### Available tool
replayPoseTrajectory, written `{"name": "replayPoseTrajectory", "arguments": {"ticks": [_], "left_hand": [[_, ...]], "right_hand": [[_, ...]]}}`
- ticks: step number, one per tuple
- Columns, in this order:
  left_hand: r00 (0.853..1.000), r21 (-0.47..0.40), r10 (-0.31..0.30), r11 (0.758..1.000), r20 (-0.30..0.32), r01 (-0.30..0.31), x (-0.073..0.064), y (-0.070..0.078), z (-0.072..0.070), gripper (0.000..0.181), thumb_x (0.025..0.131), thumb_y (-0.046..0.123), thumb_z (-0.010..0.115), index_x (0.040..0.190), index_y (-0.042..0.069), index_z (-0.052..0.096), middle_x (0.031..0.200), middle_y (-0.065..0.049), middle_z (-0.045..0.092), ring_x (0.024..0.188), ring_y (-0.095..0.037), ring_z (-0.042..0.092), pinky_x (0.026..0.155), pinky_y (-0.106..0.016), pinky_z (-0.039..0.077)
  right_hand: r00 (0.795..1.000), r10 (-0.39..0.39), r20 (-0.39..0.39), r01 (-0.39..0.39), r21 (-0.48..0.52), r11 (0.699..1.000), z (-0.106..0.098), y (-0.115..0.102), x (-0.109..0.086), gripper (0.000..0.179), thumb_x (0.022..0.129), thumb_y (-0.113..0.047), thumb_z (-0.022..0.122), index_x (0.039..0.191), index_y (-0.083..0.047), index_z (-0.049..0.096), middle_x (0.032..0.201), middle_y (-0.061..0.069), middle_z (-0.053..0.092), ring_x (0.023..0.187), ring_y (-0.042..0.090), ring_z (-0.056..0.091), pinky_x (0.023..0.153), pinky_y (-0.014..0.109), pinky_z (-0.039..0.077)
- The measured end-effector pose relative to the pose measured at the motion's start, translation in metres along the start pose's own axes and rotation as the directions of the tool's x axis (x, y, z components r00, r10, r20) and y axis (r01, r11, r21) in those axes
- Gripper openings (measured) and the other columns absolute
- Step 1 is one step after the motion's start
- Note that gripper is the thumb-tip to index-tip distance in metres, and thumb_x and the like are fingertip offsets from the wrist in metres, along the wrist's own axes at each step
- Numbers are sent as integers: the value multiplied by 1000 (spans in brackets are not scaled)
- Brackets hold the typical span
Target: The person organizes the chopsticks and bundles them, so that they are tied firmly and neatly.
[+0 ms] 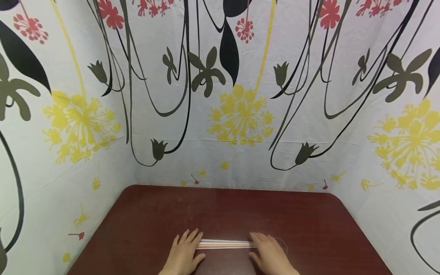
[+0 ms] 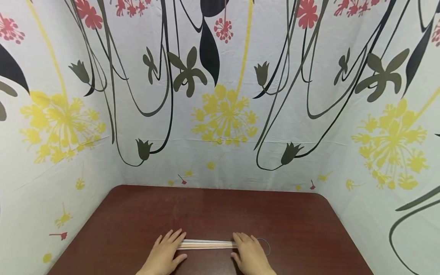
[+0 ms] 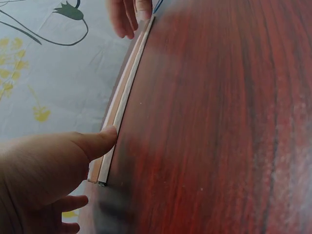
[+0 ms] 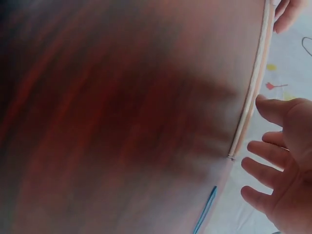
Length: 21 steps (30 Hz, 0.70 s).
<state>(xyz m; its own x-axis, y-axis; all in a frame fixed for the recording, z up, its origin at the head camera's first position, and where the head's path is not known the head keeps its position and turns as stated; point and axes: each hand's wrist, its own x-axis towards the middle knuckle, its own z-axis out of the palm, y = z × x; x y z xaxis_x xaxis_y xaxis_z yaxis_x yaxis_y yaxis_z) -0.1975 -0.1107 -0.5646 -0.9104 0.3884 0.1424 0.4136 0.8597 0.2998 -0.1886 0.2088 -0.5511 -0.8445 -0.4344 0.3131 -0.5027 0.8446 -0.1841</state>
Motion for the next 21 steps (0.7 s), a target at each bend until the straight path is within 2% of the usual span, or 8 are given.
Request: {"name": "replayPoseTrajectory", "arguments": {"ticks": [5, 8, 13, 16, 18, 21], "left_hand": [[999, 47, 16, 999, -32, -15, 0, 1, 0, 58, 88, 39, 74, 136, 9, 62, 137, -13, 61, 125, -43, 55, 99, -67, 40], [996, 67, 47, 997, -74, -42, 2, 2, -1, 53, 86, 35, 77, 130, 7, 66, 132, -12, 64, 122, -39, 58, 98, -63, 43], [979, 66, 132, 990, -157, -123, 7, 1, 4, 42, 84, 24, 79, 119, 2, 70, 121, -11, 67, 114, -30, 62, 96, -51, 49], [962, 52, 173, 985, -211, -166, 10, -1, 10, 33, 84, 19, 79, 112, 2, 72, 113, -7, 68, 107, -26, 64, 92, -44, 52], [954, 50, 187, 982, -235, -180, 11, -1, 13, 28, 84, 16, 79, 108, 3, 73, 109, -4, 68, 103, -23, 65, 89, -41, 53], [951, 44, 192, 981, -240, -187, 13, -1, 16, 24, 84, 15, 78, 106, 4, 73, 106, -2, 68, 100, -21, 65, 87, -37, 54]], "right_hand": [[997, -57, -45, 54, -61, 997, 5, 4, 0, 46, 75, -19, 85, 116, -3, 70, 109, 7, 74, 102, 25, 70, 92, 57, 51], [996, -68, -56, 63, -80, 995, 8, 6, 4, 42, 73, -17, 85, 111, -5, 71, 104, 5, 75, 98, 22, 71, 90, 54, 52], [987, -103, -125, 95, -75, 993, 12, 7, 8, 33, 68, -11, 87, 98, -10, 72, 90, -2, 73, 84, 18, 71, 80, 44, 56], [976, -134, -172, 126, -55, 990, 15, 9, 11, 23, 71, -10, 84, 78, -18, 64, 71, -11, 62, 66, 10, 63, 63, 33, 53], [969, -145, -199, 137, -50, 989, 17, 9, 13, 30, 73, -10, 82, 68, -21, 54, 64, -14, 53, 58, 6, 56, 55, 28, 48], [967, -144, -209, 136, -51, 989, 18, 10, 13, 38, 77, -15, 80, 62, -22, 45, 59, -15, 45, 53, 4, 50, 49, 26, 42]]}}
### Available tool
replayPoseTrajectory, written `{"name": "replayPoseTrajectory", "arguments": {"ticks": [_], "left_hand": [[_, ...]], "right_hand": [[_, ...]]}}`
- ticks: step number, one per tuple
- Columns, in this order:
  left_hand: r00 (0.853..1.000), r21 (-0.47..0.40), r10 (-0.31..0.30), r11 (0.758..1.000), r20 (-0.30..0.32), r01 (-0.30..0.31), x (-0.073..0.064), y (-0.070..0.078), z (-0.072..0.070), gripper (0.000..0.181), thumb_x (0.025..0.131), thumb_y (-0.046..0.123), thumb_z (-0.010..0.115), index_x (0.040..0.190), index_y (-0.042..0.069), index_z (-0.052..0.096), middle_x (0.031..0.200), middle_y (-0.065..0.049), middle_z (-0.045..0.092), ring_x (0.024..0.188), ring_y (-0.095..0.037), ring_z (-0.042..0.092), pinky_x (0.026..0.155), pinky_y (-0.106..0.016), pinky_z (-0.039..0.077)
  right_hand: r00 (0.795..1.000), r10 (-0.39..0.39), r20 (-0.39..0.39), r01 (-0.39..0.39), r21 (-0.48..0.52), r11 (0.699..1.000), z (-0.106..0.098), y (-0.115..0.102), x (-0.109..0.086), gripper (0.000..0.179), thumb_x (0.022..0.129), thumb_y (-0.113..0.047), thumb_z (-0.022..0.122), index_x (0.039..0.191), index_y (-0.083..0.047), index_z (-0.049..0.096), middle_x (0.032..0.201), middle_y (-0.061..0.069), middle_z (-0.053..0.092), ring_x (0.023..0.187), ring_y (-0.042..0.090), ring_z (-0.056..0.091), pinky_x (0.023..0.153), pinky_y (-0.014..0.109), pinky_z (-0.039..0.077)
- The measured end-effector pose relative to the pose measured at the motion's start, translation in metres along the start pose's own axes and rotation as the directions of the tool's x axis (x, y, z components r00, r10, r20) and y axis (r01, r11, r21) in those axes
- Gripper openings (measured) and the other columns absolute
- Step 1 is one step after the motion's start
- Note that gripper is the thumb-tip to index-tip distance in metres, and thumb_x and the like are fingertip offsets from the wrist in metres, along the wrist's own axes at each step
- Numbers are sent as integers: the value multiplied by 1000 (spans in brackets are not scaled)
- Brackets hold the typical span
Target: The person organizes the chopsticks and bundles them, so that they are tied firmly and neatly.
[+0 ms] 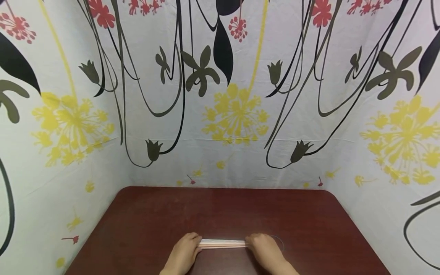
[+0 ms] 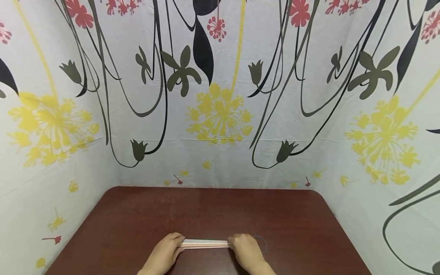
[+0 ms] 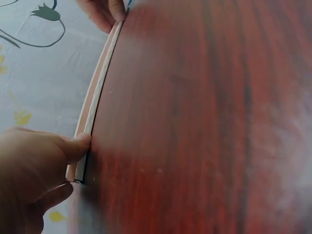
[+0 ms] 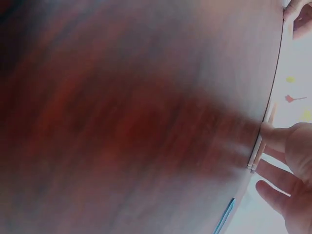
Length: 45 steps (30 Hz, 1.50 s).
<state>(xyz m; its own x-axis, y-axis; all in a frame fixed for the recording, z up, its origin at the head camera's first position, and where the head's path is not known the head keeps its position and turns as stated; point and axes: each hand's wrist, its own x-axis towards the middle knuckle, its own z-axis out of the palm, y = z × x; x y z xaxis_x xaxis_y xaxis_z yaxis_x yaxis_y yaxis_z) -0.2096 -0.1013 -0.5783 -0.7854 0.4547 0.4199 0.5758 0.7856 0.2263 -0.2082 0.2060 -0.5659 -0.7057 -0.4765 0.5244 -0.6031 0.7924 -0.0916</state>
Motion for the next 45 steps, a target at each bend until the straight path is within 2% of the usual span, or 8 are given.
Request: {"name": "replayPoseTrajectory", "arguments": {"ticks": [7, 11, 16, 23, 29, 36, 40, 45], "left_hand": [[993, 80, 97, 993, -72, -91, 3, -2, 2, 22, 79, 15, 80, 96, 8, 70, 95, 0, 66, 86, -18, 64, 77, -32, 54], [989, 130, 124, 985, -84, -112, 4, -2, 7, 24, 77, 17, 81, 96, 8, 69, 93, -1, 65, 82, -17, 61, 72, -31, 54], [997, 125, 72, 990, -23, -69, 4, 0, 11, 24, 79, 5, 80, 100, 5, 68, 99, -5, 62, 87, -21, 59, 73, -33, 54], [994, 149, 30, 988, 107, -45, 4, 5, 11, 42, 71, -7, 80, 110, 0, 65, 105, -10, 57, 91, -25, 55, 75, -37, 52], [991, 210, 37, 976, 129, -63, 5, 7, 12, 40, 81, 0, 75, 120, -3, 63, 108, -14, 59, 93, -27, 56, 78, -40, 53], [997, 237, 72, 969, 29, -77, 7, 6, 14, 33, 79, 7, 72, 111, 0, 66, 101, -11, 61, 88, -26, 58, 76, -39, 53], [993, 216, 115, 971, -35, -105, 6, 4, 16, 17, 79, 3, 73, 94, 7, 66, 92, -5, 56, 79, -19, 52, 69, -34, 49], [984, 255, 139, 961, -114, -106, 6, 4, 18, 17, 75, 4, 76, 86, 11, 65, 90, -2, 57, 78, -18, 51, 68, -32, 45]], "right_hand": [[999, -32, -6, 32, -65, 997, 1, 3, 4, 34, 76, -19, 80, 60, -21, 49, 57, -10, 51, 51, 9, 55, 45, 29, 43], [999, -43, 28, 46, -96, 994, 1, 4, 7, 24, 73, -15, 82, 66, -17, 58, 63, -7, 57, 58, 11, 60, 52, 29, 50], [996, -51, 78, 59, -106, 993, 1, 3, 8, 18, 69, -3, 83, 79, -10, 69, 75, -3, 63, 70, 13, 62, 64, 25, 55], [994, -79, 77, 89, -125, 988, 6, 3, 5, 19, 73, -1, 81, 83, -10, 68, 79, -3, 59, 71, 12, 55, 62, 26, 52], [987, -127, 101, 142, -154, 978, 12, 12, 7, 13, 82, -6, 74, 93, -8, 68, 85, 0, 64, 77, 15, 60, 69, 30, 54], [983, -145, 116, 158, -110, 981, 13, 25, 11, 23, 64, -10, 75, 85, -12, 67, 80, -3, 66, 72, 14, 60, 64, 30, 49], [980, -157, 126, 165, -55, 985, 12, 25, 12, 25, 60, -9, 79, 82, -13, 68, 78, -6, 62, 71, 11, 58, 65, 26, 51], [978, -144, 152, 149, -24, 988, 10, 23, 12, 28, 60, -7, 84, 85, -14, 72, 80, -8, 60, 73, 7, 57, 66, 22, 52]]}}
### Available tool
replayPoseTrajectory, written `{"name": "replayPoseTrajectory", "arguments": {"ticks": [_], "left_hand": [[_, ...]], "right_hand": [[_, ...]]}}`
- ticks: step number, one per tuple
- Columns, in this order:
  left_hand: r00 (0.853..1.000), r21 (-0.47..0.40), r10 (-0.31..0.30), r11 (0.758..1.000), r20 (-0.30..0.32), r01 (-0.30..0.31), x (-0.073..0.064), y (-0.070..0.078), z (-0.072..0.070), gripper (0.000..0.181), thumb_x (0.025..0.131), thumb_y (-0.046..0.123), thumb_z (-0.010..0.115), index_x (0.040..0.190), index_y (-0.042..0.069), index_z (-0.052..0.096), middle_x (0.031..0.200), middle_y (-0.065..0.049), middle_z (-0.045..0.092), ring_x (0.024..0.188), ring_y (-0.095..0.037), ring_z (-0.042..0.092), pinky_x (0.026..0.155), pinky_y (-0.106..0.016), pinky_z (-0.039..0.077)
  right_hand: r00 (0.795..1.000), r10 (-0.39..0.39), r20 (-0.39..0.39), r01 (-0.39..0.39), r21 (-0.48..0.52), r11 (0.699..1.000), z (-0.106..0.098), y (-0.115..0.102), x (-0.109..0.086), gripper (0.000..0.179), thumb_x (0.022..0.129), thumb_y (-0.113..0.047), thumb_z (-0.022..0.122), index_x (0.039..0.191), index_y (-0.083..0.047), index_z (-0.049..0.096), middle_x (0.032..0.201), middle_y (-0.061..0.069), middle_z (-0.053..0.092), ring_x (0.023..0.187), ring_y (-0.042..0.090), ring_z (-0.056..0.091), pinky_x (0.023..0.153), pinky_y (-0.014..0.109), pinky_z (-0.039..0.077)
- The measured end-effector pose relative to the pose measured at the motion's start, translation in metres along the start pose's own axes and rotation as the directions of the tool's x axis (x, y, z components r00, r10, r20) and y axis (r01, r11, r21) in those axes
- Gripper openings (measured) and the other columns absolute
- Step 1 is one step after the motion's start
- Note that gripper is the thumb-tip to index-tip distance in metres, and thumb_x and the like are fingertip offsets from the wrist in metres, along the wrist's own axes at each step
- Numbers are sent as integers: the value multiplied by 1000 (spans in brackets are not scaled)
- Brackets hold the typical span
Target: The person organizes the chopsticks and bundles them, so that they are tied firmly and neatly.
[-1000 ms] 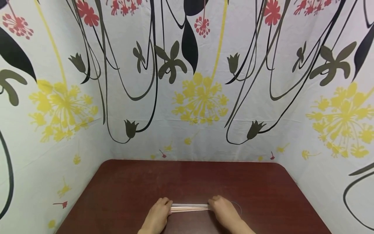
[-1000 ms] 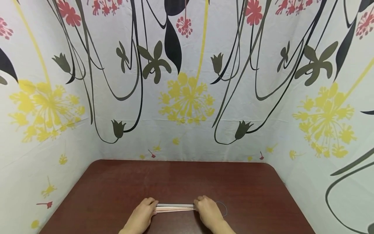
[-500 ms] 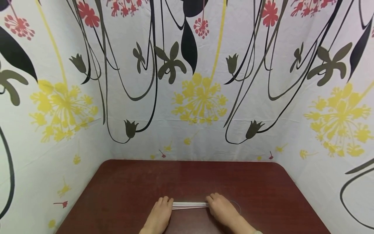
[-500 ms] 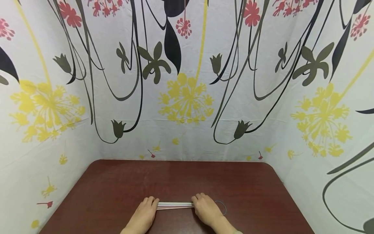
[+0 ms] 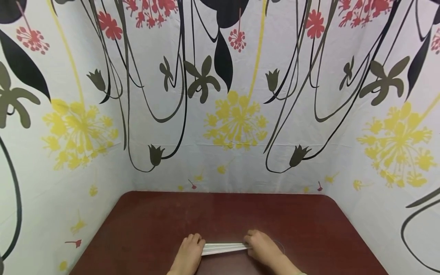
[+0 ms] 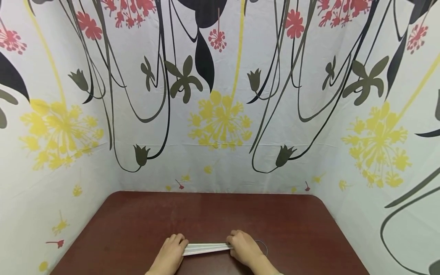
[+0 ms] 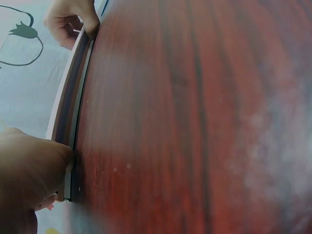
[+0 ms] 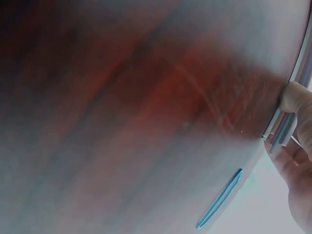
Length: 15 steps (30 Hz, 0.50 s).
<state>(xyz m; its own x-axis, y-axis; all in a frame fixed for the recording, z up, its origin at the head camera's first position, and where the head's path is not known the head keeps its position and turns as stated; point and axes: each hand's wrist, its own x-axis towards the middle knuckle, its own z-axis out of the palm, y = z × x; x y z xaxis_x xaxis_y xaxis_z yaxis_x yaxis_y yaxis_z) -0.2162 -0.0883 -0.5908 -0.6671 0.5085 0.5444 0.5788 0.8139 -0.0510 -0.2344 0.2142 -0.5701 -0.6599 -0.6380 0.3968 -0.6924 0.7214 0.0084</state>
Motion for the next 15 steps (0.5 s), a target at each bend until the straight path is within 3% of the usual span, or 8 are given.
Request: {"name": "replayPoseTrajectory", "arguments": {"ticks": [4, 11, 15], "left_hand": [[1000, 23, -16, 1000, -2, 16, 1, 1, -2, 17, 75, 5, 77, 87, 11, 66, 89, -2, 60, 79, -19, 54, 69, -34, 46], [997, -11, -40, 999, 69, 41, 3, 4, -3, 18, 75, 1, 77, 85, 8, 64, 82, -2, 55, 73, -18, 52, 65, -34, 49], [998, -14, -48, 999, 48, 48, 2, 5, -1, 23, 70, -1, 79, 83, 8, 63, 79, -1, 52, 69, -17, 52, 63, -32, 49]], "right_hand": [[1000, 18, 1, -18, -6, 1000, 0, -1, 1, 30, 60, -7, 84, 86, -14, 71, 82, -6, 62, 75, 9, 59, 67, 24, 52], [999, 20, 32, -20, 6, 1000, -2, -5, 2, 30, 59, -7, 82, 81, -14, 64, 78, -6, 60, 72, 10, 57, 67, 27, 52], [998, 37, 45, -37, 1, 999, -2, -9, 3, 28, 60, -4, 82, 82, -13, 66, 80, -5, 59, 72, 10, 59, 67, 25, 53]]}}
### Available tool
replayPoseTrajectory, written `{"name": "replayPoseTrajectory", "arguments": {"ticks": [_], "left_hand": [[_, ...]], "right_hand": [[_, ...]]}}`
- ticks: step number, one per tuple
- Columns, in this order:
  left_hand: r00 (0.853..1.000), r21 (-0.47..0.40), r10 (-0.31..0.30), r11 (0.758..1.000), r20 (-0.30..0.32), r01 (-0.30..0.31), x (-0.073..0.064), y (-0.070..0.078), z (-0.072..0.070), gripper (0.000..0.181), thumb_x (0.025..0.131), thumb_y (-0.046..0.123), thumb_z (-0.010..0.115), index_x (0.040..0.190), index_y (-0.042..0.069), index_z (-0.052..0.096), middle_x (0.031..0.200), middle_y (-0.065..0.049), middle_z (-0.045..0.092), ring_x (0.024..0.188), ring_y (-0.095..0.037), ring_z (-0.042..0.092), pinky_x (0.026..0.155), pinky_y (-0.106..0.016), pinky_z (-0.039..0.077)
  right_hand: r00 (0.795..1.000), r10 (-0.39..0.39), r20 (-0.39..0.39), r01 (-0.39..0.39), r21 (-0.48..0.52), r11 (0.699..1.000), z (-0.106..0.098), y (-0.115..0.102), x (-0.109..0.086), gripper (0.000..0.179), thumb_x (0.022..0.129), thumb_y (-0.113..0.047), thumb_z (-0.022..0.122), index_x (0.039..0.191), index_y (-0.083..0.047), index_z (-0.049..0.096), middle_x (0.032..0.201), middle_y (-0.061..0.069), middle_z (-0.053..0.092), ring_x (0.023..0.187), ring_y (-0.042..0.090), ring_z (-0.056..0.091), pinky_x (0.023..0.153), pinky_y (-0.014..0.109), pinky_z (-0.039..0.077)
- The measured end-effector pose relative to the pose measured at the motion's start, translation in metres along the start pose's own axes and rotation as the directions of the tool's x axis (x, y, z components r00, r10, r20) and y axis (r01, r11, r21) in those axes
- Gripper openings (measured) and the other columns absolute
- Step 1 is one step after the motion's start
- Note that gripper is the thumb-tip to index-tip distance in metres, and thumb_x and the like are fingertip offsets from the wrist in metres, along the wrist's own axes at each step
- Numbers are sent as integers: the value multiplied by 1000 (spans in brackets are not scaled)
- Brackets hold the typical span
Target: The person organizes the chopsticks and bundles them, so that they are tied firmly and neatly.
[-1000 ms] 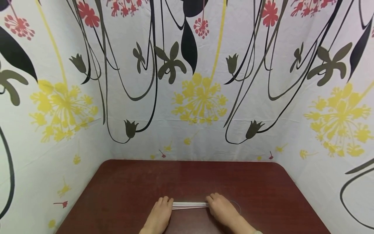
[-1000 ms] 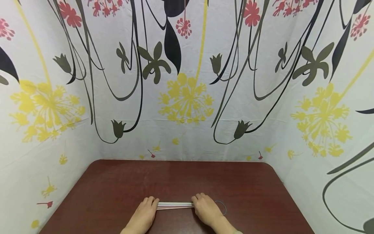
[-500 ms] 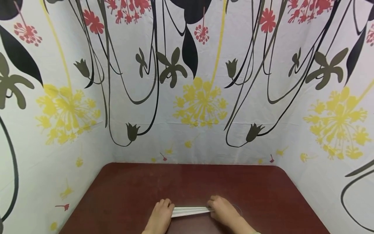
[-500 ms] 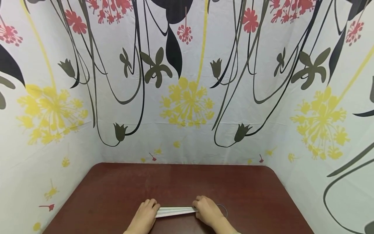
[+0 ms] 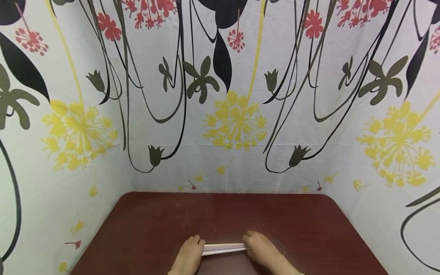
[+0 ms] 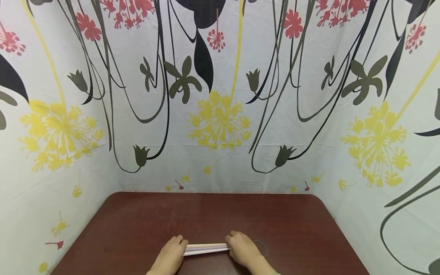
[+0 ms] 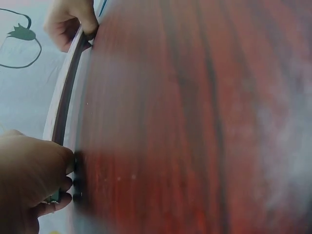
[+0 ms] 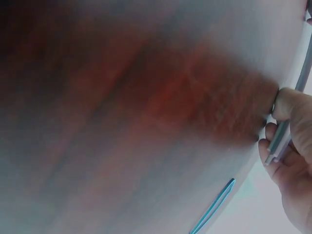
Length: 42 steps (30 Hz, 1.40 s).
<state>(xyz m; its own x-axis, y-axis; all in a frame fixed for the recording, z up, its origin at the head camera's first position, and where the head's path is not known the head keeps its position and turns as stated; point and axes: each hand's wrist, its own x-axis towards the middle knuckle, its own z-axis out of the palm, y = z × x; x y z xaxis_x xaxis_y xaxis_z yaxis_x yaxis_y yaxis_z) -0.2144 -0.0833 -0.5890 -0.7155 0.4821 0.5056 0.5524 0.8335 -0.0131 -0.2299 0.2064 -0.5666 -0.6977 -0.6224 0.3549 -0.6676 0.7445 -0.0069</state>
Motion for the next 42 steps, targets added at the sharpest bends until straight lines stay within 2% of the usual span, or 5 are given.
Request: {"name": "replayPoseTrajectory", "arguments": {"ticks": [11, 21, 28, 35, 42], "left_hand": [[1000, -19, 0, 1000, 7, 0, -3, -6, -6, 35, 60, 11, 86, 83, 14, 60, 72, -1, 60, 61, -19, 60, 52, -32, 47], [999, -48, -33, 998, -41, 31, 0, -6, -10, 31, 57, 10, 83, 74, 14, 58, 64, 3, 55, 54, -15, 56, 46, -29, 44], [987, 17, -104, 994, -122, 107, 8, -3, -21, 28, 52, 8, 78, 76, 11, 65, 68, 1, 60, 55, -14, 54, 43, -26, 42], [978, -89, -152, 986, -144, 140, 11, -6, -28, 32, 47, -4, 71, 76, 9, 66, 67, 1, 59, 53, -10, 52, 47, -23, 45], [974, -140, -153, 982, -167, 130, 12, -2, -32, 35, 47, -9, 68, 78, 6, 67, 70, 0, 61, 58, -14, 59, 51, -25, 50]], "right_hand": [[997, 65, -47, -65, -3, 998, 6, -3, -4, 27, 70, 0, 72, 92, -13, 66, 75, -5, 64, 63, 9, 61, 57, 25, 52], [983, 129, -130, -126, 34, 992, 4, -5, -7, 31, 60, -10, 84, 85, -14, 67, 63, -10, 59, 53, 3, 52, 47, 22, 46], [942, 183, -281, -142, 161, 977, -6, -12, 0, 28, 53, -4, 84, 75, -15, 70, 60, -10, 61, 53, -4, 43, 46, 22, 43], [880, 124, -458, 8, 275, 961, -14, -12, 9, 46, 51, -50, 92, 74, -16, 70, 61, -11, 63, 56, -8, 39, 53, 19, 45], [843, 125, -524, 58, 318, 946, -16, -15, 9, 37, 61, -47, 91, 71, -18, 69, 63, -15, 63, 56, -9, 46, 53, 14, 43]]}}
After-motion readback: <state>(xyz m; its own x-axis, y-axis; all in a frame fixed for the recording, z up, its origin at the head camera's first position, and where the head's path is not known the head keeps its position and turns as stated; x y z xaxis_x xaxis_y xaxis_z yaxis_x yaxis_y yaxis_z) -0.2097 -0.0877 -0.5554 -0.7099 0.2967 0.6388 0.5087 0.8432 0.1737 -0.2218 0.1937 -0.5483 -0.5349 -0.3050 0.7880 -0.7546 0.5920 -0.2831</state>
